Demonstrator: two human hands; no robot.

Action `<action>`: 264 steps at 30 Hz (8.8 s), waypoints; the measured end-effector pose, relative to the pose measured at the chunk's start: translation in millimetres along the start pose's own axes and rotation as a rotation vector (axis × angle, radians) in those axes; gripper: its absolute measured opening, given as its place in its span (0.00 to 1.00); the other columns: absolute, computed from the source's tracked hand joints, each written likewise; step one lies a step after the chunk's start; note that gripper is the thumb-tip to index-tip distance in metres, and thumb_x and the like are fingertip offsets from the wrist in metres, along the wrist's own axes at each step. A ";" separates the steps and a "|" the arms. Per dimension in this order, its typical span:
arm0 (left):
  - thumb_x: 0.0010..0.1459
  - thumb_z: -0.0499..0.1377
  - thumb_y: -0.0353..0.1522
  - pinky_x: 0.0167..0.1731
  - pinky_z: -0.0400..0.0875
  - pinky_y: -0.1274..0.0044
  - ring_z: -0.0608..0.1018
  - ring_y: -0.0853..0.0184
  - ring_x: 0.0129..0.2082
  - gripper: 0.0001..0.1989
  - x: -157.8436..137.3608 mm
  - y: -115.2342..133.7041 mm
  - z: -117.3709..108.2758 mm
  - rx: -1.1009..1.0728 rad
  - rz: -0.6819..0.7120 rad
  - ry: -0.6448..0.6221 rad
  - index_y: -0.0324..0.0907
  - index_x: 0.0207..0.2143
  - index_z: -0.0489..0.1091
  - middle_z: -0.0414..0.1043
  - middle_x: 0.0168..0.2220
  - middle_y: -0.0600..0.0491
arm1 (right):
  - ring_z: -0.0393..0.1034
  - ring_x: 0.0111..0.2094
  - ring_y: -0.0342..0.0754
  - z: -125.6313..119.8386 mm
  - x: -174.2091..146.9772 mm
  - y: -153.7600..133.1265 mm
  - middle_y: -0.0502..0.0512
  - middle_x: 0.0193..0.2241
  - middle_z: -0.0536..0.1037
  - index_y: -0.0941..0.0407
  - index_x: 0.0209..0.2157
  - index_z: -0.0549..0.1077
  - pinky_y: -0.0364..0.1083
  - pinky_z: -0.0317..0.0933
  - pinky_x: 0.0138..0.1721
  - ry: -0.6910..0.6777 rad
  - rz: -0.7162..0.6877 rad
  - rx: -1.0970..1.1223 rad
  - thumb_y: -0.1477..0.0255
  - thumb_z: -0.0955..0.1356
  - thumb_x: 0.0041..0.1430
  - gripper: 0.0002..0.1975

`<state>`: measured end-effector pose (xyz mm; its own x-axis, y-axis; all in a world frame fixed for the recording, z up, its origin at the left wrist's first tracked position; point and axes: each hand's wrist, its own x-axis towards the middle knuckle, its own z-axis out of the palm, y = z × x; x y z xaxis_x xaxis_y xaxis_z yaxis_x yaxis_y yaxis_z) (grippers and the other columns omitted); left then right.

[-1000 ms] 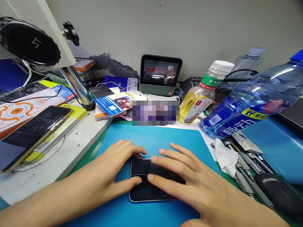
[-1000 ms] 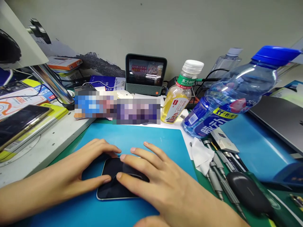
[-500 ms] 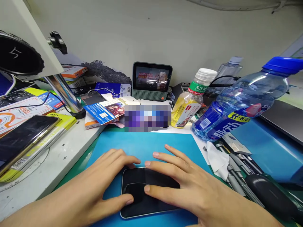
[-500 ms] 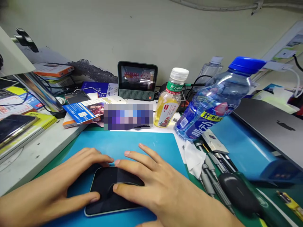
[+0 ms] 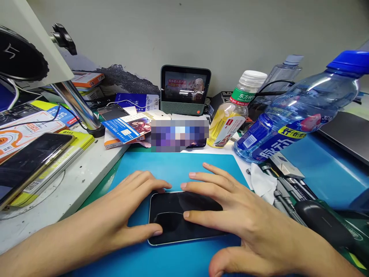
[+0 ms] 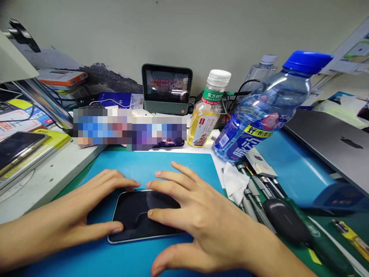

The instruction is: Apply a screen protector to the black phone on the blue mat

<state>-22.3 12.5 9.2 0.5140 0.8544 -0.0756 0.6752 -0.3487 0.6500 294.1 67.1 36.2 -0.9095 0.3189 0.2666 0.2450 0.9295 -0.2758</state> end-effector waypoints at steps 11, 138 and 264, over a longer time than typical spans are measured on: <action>0.71 0.63 0.41 0.59 0.72 0.70 0.73 0.58 0.60 0.22 1.4 7.6 -4.4 -0.033 0.001 -0.035 0.60 0.64 0.63 0.68 0.59 0.55 | 0.67 0.68 0.56 -2.0 -1.1 9.1 0.60 0.62 0.78 0.51 0.52 0.84 0.59 0.48 0.77 0.031 -0.014 0.087 0.53 0.76 0.64 0.22; 0.72 0.62 0.51 0.57 0.73 0.69 0.74 0.55 0.58 0.20 7.6 7.5 -6.0 -0.058 -0.020 -0.069 0.59 0.61 0.70 0.70 0.57 0.54 | 0.71 0.48 0.51 -15.0 -14.1 38.9 0.50 0.52 0.75 0.43 0.57 0.78 0.48 0.65 0.47 -0.268 0.615 0.523 0.50 0.80 0.55 0.30; 0.70 0.64 0.51 0.58 0.74 0.68 0.73 0.54 0.60 0.22 2.7 6.1 -2.0 -0.040 -0.007 -0.052 0.62 0.62 0.67 0.69 0.61 0.55 | 0.68 0.60 0.54 -24.0 -9.4 29.1 0.54 0.59 0.71 0.45 0.65 0.74 0.54 0.59 0.64 -0.345 0.623 0.646 0.55 0.70 0.70 0.25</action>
<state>-17.8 13.4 14.5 0.5368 0.8353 -0.1189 0.6578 -0.3261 0.6789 317.8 95.6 47.8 -0.7528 0.5527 -0.3575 0.5787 0.2970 -0.7595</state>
